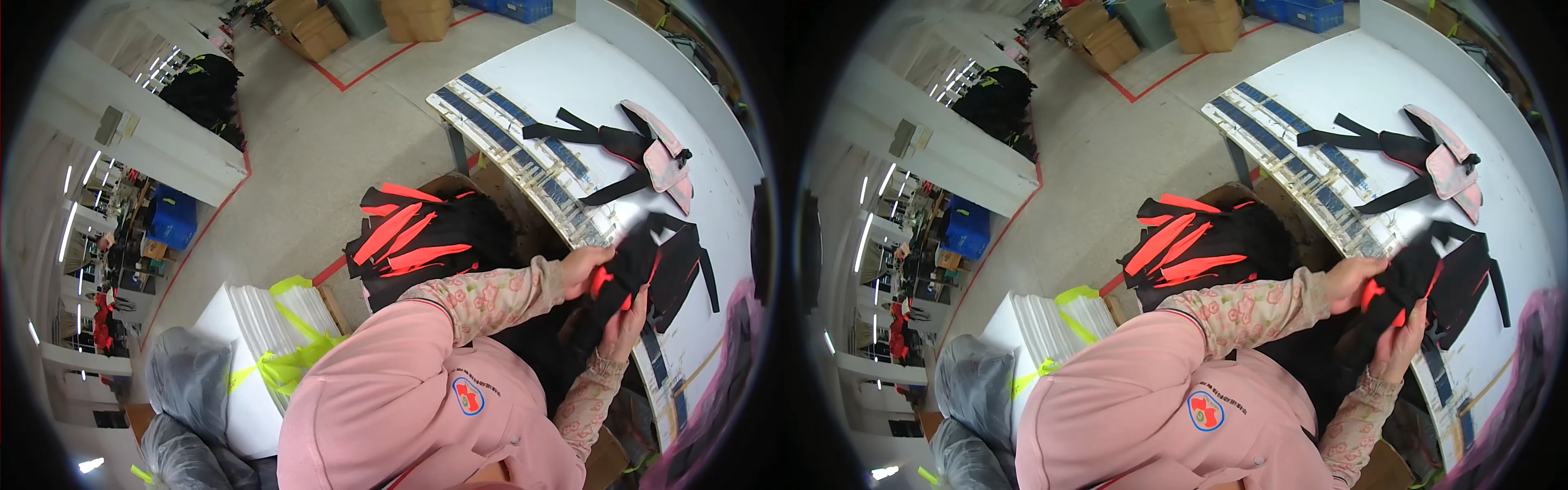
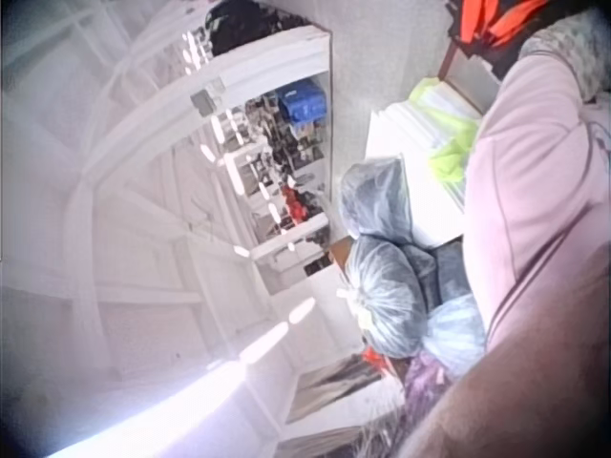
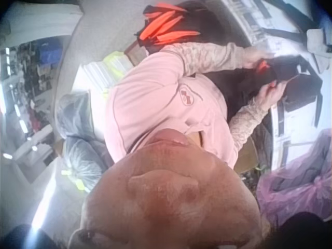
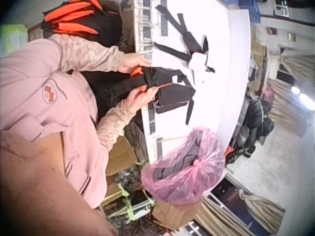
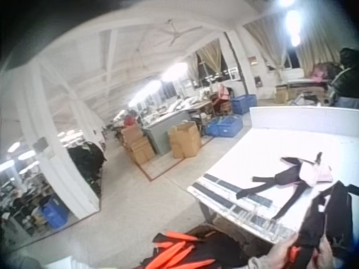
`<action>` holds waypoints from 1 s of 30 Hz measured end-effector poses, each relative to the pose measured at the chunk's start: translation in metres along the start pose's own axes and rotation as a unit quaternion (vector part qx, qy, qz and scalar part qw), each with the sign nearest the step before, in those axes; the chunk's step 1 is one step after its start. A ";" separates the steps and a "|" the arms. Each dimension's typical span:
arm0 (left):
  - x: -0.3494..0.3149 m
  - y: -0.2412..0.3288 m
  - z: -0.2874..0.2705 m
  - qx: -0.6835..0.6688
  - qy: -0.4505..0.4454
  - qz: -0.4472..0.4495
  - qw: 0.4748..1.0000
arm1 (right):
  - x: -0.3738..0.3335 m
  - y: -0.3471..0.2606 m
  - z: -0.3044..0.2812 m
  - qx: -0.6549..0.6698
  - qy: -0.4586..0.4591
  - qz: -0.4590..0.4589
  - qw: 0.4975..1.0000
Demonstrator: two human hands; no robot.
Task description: Assembling and organizing life vest components at a factory workbench.
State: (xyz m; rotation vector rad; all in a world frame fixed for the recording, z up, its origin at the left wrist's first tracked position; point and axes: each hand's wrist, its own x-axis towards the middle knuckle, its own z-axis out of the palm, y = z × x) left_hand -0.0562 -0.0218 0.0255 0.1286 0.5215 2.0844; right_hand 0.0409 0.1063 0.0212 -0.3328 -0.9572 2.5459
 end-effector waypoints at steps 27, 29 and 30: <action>-0.024 0.026 -0.009 -0.039 -0.081 0.017 0.996 | -0.020 -0.017 0.052 -0.025 0.037 -0.041 0.998; -0.022 0.033 -0.008 -0.006 -0.078 0.033 0.996 | -0.006 -0.005 0.008 0.009 0.029 -0.098 0.995; -0.015 0.034 -0.030 -0.005 -0.101 0.060 0.993 | -0.007 -0.002 0.012 0.043 -0.013 -0.082 0.996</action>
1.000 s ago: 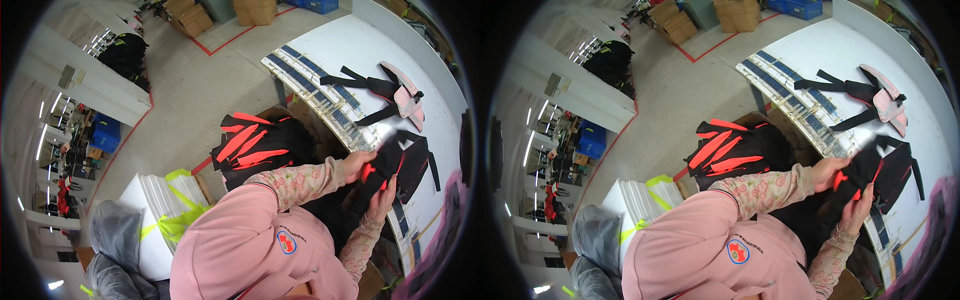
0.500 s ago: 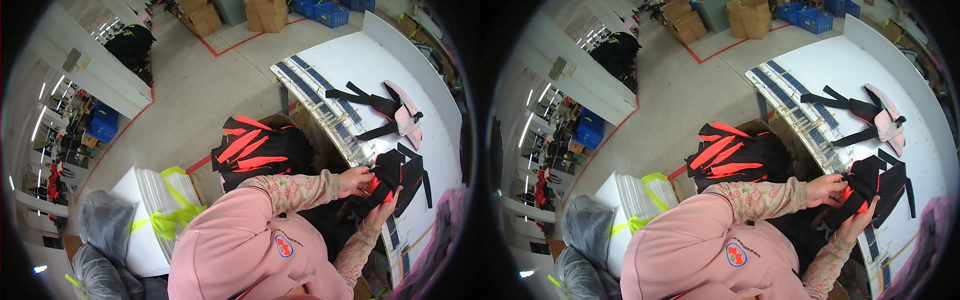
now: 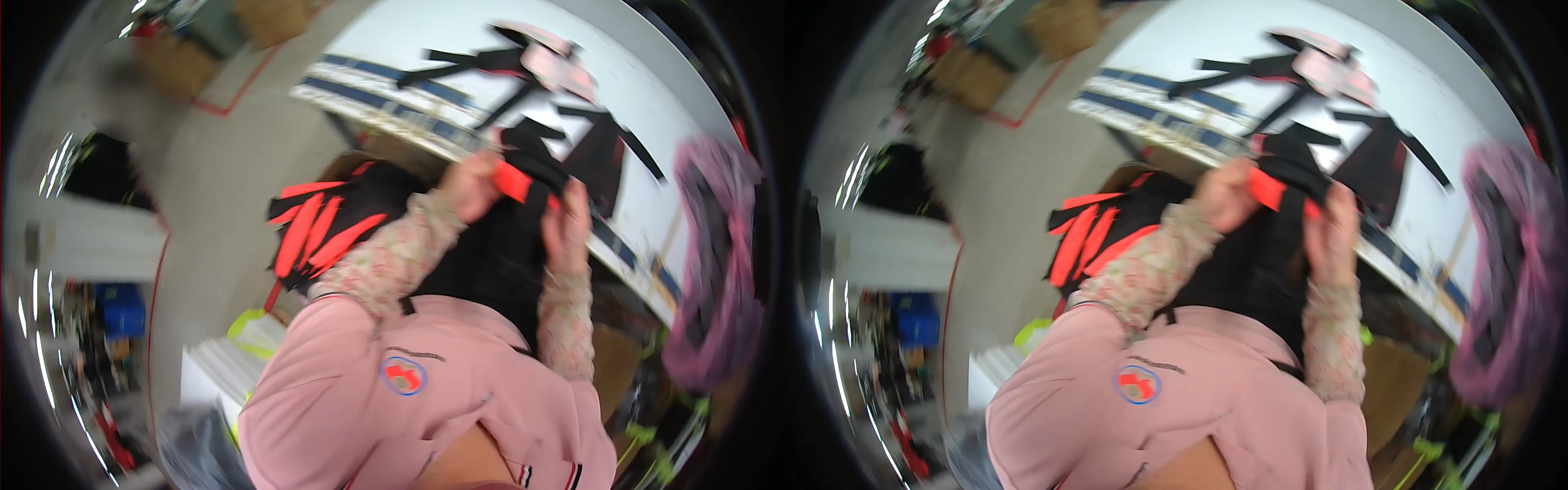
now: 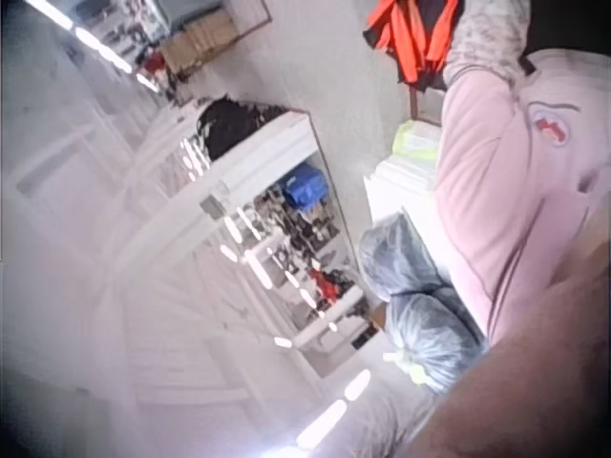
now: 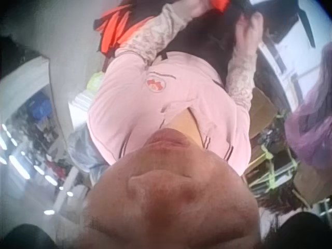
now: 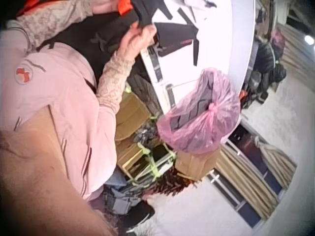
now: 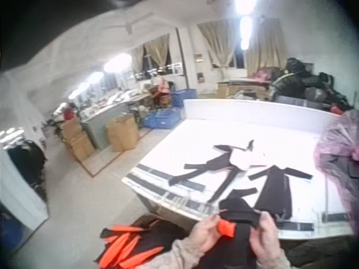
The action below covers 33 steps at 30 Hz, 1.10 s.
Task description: Assembling and organizing life vest components at a factory workbench.
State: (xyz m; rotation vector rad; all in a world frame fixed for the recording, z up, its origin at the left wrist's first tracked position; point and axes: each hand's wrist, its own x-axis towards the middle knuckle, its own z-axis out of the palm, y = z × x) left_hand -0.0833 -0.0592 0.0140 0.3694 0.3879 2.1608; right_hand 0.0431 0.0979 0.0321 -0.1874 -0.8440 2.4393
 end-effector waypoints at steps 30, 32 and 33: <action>-0.005 0.000 0.028 0.543 0.140 0.152 0.814 | -0.041 0.005 0.037 -0.515 -0.030 0.118 0.849; 0.003 0.010 0.017 0.724 0.074 0.246 0.639 | -0.041 0.016 0.028 -0.542 -0.007 0.031 0.840; 0.006 0.017 0.012 0.795 0.039 0.287 0.533 | -0.040 0.022 0.024 -0.553 0.004 -0.011 0.833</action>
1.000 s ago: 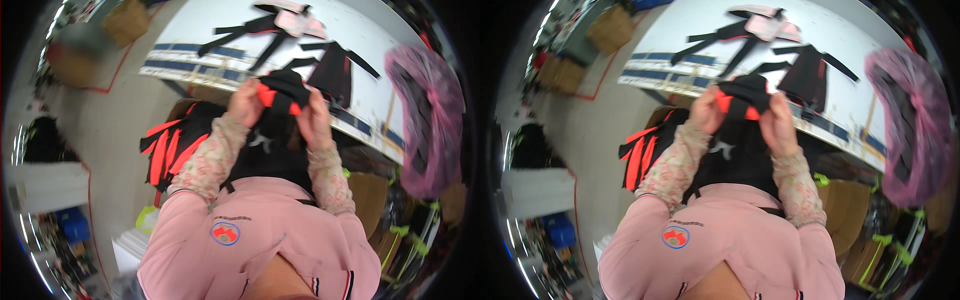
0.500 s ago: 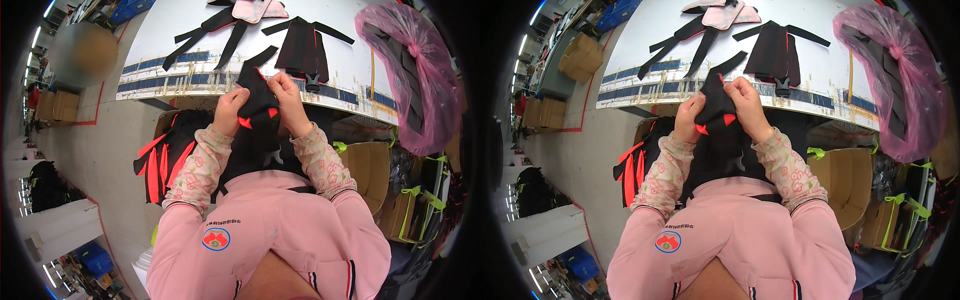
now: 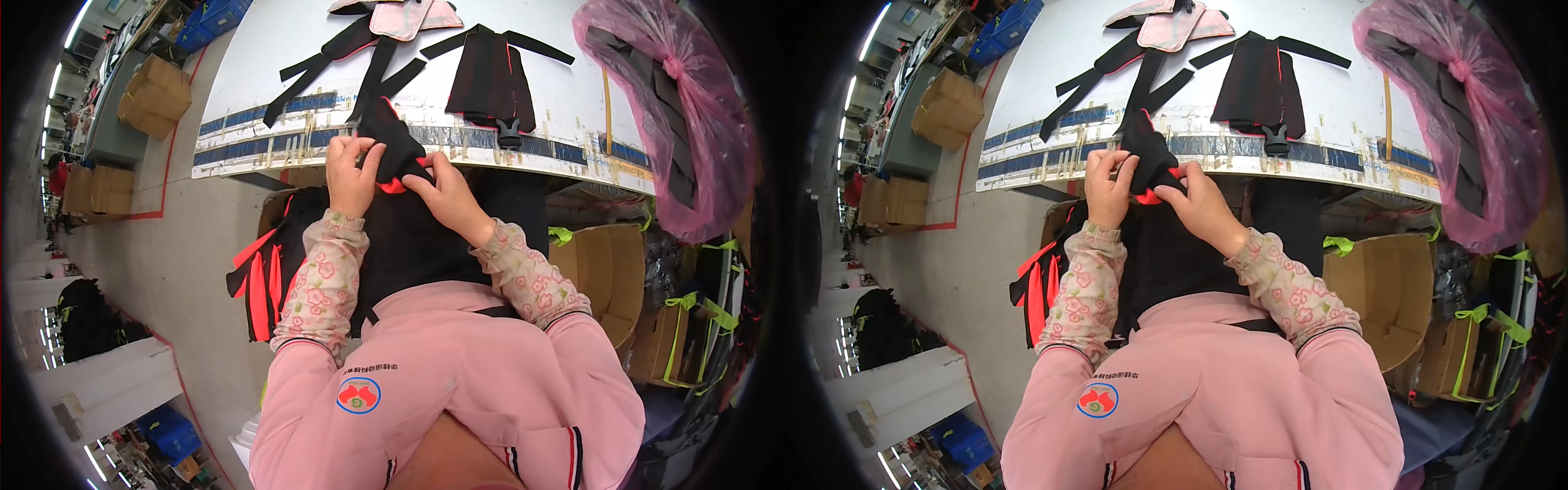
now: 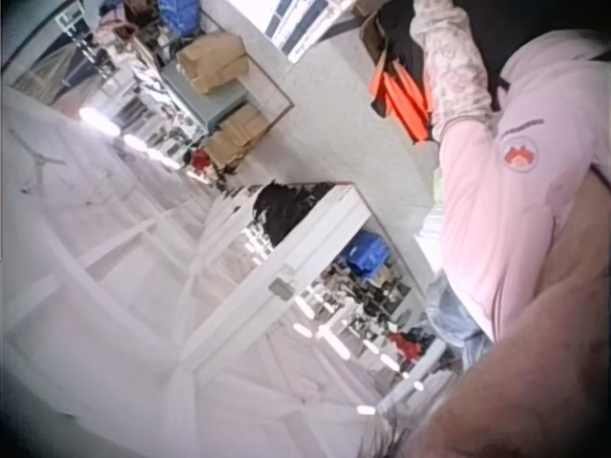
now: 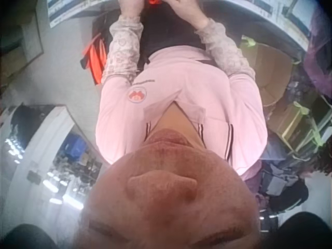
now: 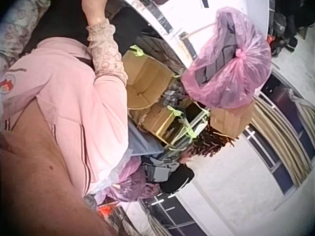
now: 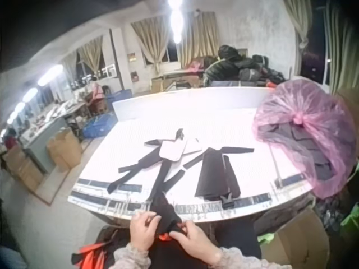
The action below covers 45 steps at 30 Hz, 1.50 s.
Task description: Assembling and organizing life vest components at a factory workbench.
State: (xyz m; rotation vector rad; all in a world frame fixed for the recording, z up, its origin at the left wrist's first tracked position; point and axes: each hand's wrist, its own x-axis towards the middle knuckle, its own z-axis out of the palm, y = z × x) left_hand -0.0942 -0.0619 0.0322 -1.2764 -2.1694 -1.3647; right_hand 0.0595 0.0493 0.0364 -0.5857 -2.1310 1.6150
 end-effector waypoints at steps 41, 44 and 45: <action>-0.158 -0.139 -0.393 0.312 0.060 -0.392 0.863 | 0.044 -0.079 0.050 -0.194 -0.216 -0.402 0.868; -0.237 -0.119 -0.398 0.408 -0.112 -0.530 0.735 | 0.061 -0.049 0.094 -0.219 -0.198 -0.452 0.842; -0.258 -0.113 -0.387 0.424 -0.145 -0.544 0.710 | 0.062 -0.036 0.107 -0.228 -0.191 -0.466 0.833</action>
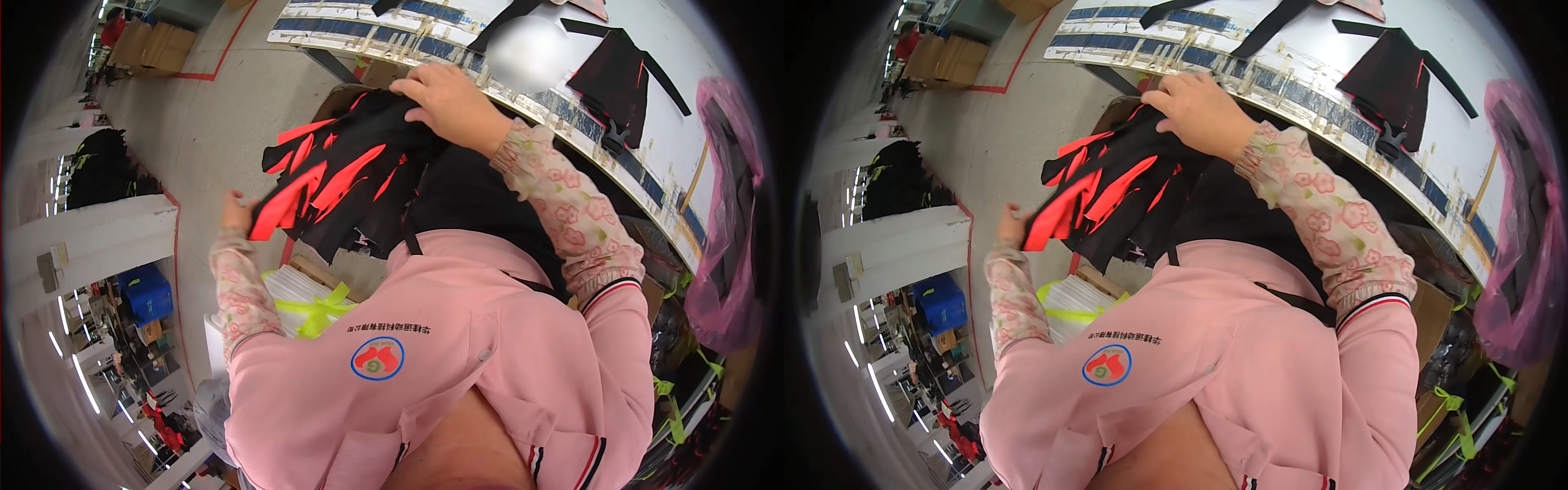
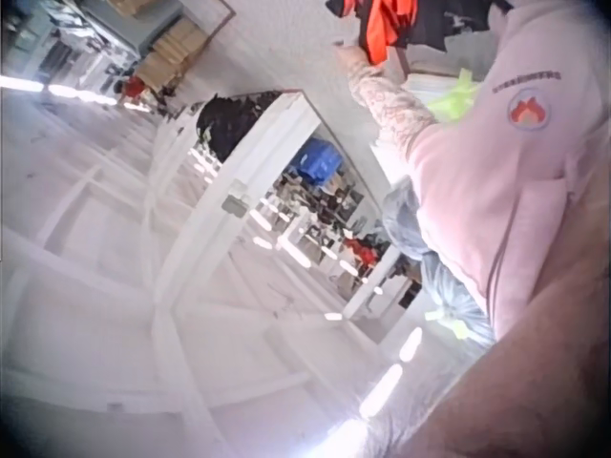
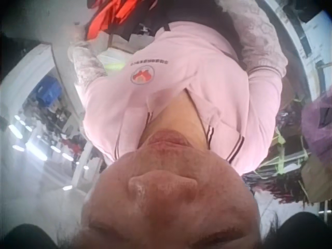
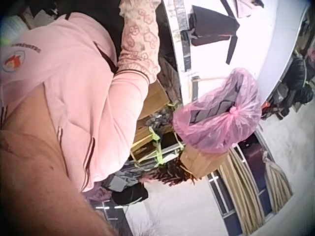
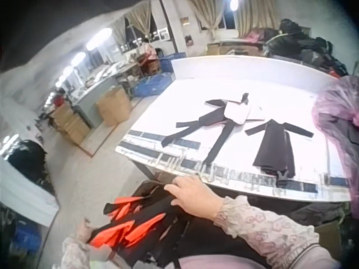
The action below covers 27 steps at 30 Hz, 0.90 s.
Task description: Assembling and organizing life vest components at a factory workbench.
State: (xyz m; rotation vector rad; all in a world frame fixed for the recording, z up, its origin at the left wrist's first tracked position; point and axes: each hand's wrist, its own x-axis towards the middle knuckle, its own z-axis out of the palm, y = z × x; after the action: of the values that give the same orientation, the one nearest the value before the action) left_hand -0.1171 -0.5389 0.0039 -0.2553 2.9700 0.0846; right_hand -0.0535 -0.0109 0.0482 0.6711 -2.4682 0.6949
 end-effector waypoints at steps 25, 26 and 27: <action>-0.061 0.146 0.051 0.036 -0.207 0.254 0.944 | -0.206 0.172 -0.156 -0.148 -0.059 0.377 0.912; -0.062 0.157 0.041 0.007 -0.208 0.268 0.941 | -0.194 0.165 -0.148 -0.204 -0.084 0.399 0.890; -0.065 0.173 0.030 -0.020 -0.206 0.293 0.934 | -0.190 0.165 -0.148 -0.204 -0.092 0.390 0.893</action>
State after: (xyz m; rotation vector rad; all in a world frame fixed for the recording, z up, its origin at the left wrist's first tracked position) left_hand -0.0794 -0.3562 -0.0080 0.5800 2.5214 0.2347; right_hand 0.0443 0.2590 -0.0033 -0.4763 -2.9133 0.3422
